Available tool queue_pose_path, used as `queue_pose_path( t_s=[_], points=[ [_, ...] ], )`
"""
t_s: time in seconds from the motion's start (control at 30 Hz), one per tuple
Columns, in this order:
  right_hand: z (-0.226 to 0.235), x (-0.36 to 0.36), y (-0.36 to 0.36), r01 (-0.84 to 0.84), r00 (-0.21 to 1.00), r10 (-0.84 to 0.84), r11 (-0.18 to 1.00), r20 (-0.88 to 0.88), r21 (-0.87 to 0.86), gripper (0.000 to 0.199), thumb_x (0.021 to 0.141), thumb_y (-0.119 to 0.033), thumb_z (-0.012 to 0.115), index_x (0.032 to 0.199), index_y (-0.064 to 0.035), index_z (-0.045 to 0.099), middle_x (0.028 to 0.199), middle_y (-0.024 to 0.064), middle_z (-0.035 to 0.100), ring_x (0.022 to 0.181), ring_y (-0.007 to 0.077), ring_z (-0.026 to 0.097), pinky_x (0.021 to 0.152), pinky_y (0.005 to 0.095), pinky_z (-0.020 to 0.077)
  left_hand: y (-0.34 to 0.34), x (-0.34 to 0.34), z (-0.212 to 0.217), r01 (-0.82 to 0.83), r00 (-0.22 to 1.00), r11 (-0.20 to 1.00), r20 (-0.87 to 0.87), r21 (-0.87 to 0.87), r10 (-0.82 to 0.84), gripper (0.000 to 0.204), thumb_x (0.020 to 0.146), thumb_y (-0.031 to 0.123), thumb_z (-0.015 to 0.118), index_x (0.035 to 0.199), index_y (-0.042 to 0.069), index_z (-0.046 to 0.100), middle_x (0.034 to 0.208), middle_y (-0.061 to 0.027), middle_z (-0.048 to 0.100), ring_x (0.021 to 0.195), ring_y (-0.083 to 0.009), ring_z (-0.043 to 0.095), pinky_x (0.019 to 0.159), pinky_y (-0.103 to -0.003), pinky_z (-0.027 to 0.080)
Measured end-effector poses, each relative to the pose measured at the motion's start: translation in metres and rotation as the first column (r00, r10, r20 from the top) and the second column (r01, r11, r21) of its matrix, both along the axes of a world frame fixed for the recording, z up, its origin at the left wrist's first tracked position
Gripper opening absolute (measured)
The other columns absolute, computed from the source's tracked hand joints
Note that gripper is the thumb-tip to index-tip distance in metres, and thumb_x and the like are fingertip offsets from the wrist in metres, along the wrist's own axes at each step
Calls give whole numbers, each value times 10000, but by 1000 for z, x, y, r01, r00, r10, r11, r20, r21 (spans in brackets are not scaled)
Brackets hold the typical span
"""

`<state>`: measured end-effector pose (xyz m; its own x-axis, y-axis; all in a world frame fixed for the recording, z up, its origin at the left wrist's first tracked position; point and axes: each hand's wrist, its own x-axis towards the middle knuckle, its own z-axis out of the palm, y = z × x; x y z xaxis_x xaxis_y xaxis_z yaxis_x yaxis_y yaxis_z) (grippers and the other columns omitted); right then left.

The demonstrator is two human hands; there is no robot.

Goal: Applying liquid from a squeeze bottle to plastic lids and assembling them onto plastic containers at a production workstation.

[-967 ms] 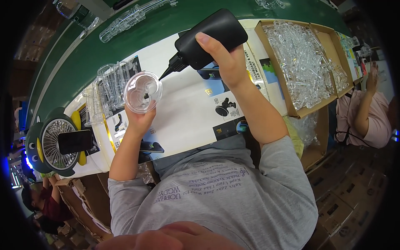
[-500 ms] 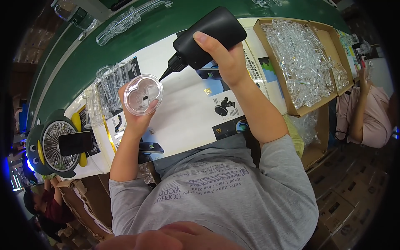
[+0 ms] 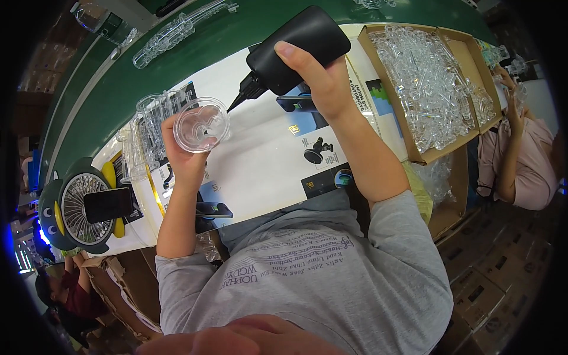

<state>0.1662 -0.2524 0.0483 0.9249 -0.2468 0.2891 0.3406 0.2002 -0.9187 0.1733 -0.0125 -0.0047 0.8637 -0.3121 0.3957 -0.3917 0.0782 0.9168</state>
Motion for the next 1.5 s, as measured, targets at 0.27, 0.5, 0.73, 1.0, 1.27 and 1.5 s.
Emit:
queue_pose_path(
  t_s=[0.27,0.5,0.73,1.0,1.27,1.5],
  points=[
    [0,0,-1,22,1000,-22,1000,0,-13,228,761,-166,621,939,-53,532,842,24,557,773,99,555,707,233,445,2,6,-2,-47,998,999,32,21,46,516,738,132,667,1175,-24,443,1166,-138,485,1080,-234,495,945,-356,364],
    [0,1,0,11,1000,-11,1000,9,-6,224,758,-161,622,934,-53,534,838,23,557,767,97,555,699,231,445,2,6,1,-27,1000,1000,5,0,27,514,753,79,640,1210,-29,433,1179,-143,487,1088,-235,495,946,-353,363],
    [1,2,0,13,1000,-13,1000,2,2,209,759,-156,620,918,-53,534,826,23,558,753,96,557,691,230,447,1,6,-2,-35,997,994,-68,-103,28,445,792,84,626,1172,-9,414,1136,-132,535,1079,-206,503,941,-333,366],
    [0,2,-1,21,1000,-21,1000,-9,-8,215,756,-157,622,922,-54,534,825,23,558,754,96,559,680,226,450,2,4,0,-26,997,995,-78,-101,18,422,800,76,610,1166,-8,417,1141,-140,534,1082,-206,502,945,-330,362],
    [1,2,0,26,1000,-26,1000,0,-9,214,757,-163,621,920,-55,536,824,21,558,750,93,557,677,222,448,3,4,2,-24,996,997,-84,-71,18,399,807,91,595,1165,-22,460,1150,-145,524,1088,-221,494,952,-334,350],
    [1,2,0,8,1000,-8,1000,10,-9,221,755,-160,621,926,-52,534,827,22,559,753,94,560,679,225,452,5,6,-4,-23,997,997,-72,-80,17,378,804,111,602,1136,-33,494,1127,-127,509,1061,-208,491,941,-326,349]
  ],
)
